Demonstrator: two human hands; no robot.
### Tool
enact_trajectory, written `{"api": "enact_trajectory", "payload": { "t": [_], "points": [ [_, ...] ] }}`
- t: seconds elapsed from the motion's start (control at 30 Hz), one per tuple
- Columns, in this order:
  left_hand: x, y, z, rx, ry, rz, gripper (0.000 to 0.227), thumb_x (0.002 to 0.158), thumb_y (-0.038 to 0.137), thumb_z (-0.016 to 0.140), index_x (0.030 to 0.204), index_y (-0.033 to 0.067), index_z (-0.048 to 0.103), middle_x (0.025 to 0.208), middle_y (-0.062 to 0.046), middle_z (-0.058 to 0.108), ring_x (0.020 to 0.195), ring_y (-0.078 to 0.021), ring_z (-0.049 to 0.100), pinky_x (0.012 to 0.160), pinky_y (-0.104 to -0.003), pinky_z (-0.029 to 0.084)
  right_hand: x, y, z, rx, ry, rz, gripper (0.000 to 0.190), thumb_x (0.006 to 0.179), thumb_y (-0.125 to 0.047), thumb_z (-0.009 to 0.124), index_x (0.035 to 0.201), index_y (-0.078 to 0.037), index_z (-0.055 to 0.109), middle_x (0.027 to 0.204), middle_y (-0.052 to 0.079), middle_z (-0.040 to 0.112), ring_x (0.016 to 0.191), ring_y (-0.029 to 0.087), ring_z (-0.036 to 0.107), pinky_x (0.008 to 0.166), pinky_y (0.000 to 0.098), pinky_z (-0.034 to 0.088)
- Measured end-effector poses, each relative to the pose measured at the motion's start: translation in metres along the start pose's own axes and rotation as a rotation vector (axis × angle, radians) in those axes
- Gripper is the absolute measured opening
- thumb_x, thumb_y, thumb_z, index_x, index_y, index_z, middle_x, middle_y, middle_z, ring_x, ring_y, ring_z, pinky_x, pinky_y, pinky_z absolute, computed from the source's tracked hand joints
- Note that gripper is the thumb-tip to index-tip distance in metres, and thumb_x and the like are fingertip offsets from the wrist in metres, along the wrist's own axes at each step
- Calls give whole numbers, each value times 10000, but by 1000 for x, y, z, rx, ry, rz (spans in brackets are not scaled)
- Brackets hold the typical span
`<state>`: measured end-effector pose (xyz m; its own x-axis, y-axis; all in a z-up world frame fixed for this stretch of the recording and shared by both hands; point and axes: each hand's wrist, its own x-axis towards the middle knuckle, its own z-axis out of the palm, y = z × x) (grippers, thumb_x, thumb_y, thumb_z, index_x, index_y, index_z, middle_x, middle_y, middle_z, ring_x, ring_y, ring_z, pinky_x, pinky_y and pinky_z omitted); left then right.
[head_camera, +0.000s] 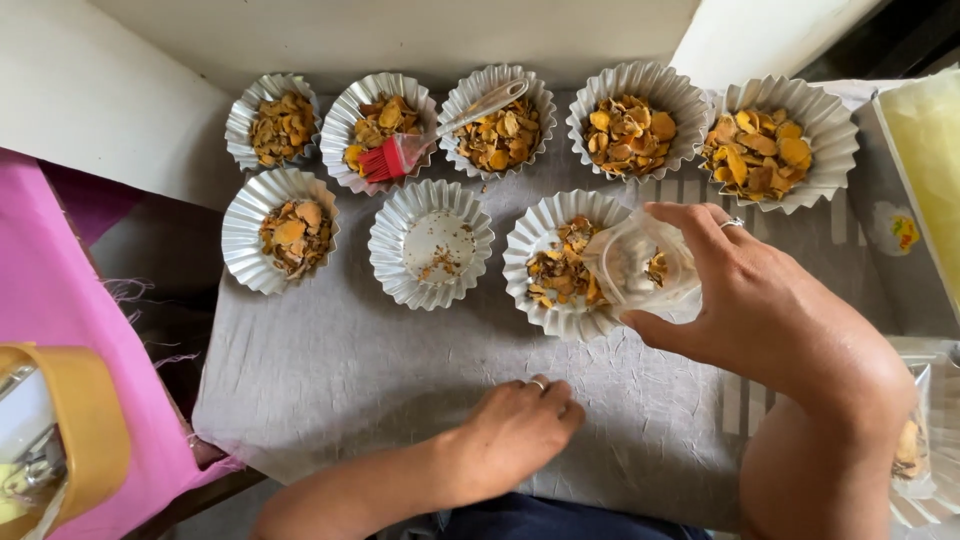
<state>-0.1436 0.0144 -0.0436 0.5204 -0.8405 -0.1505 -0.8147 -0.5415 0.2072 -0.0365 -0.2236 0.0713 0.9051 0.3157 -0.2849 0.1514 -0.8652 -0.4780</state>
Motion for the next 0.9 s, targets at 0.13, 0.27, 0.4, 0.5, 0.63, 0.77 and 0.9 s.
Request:
{"api": "enact_trajectory", "payload": {
  "t": [0.13,0.27,0.4,0.5,0.63,0.77,0.9],
  "points": [
    [2,-8,34,-62,49,-41,258,667,-99,729,822,60,598,840,-103,572,672,-260,615,400,-390,535,0,9,8,-11,75,-94,1010,689,-450,872,1524,-143,394,1285,191,616,1062,378,667,918,449,487],
    [2,-11,28,-38,55,-15,307,659,-161,701,809,69,564,786,-83,544,599,-224,566,363,-347,497,-2,2,2,-2,24,-42,1037,693,-481,868,1544,-142,382,1266,178,605,1108,362,639,935,452,472],
    [4,-20,-48,-90,531,111,190,776,-147,658,912,-23,609,855,-124,561,634,-210,575,457,-310,513,-1,2,0,7,30,-41,1017,695,-457,863,1543,-162,385,1269,167,628,1038,353,679,909,441,488],
    [13,-28,-88,-127,1001,185,99,981,-58,656,1078,-74,648,989,-164,624,677,-183,608,501,-257,561,-2,3,1,13,23,-51,1021,686,-453,872,1537,-159,390,1265,167,635,1045,351,681,903,442,495],
    [53,-49,-101,-46,923,26,233,991,90,754,1172,-22,660,1111,-153,699,927,-242,666,869,-324,532,-1,14,7,21,97,-169,1050,640,-413,925,1495,-70,420,1395,204,589,1205,365,611,967,456,479],
    [50,-62,-94,-139,973,31,189,999,65,688,1154,-40,658,1103,-162,702,917,-250,699,884,-356,580,-3,10,-2,33,-2,5,1075,659,-480,896,1544,-165,372,1392,163,583,1118,371,651,925,457,492],
    [54,-80,-68,-297,555,-230,189,998,42,582,1167,-34,623,1097,-168,660,979,-302,655,787,-371,618,-4,16,1,-14,105,-75,958,720,-463,832,1503,-89,426,1340,142,609,1039,347,680,863,432,489]
  ]
}}
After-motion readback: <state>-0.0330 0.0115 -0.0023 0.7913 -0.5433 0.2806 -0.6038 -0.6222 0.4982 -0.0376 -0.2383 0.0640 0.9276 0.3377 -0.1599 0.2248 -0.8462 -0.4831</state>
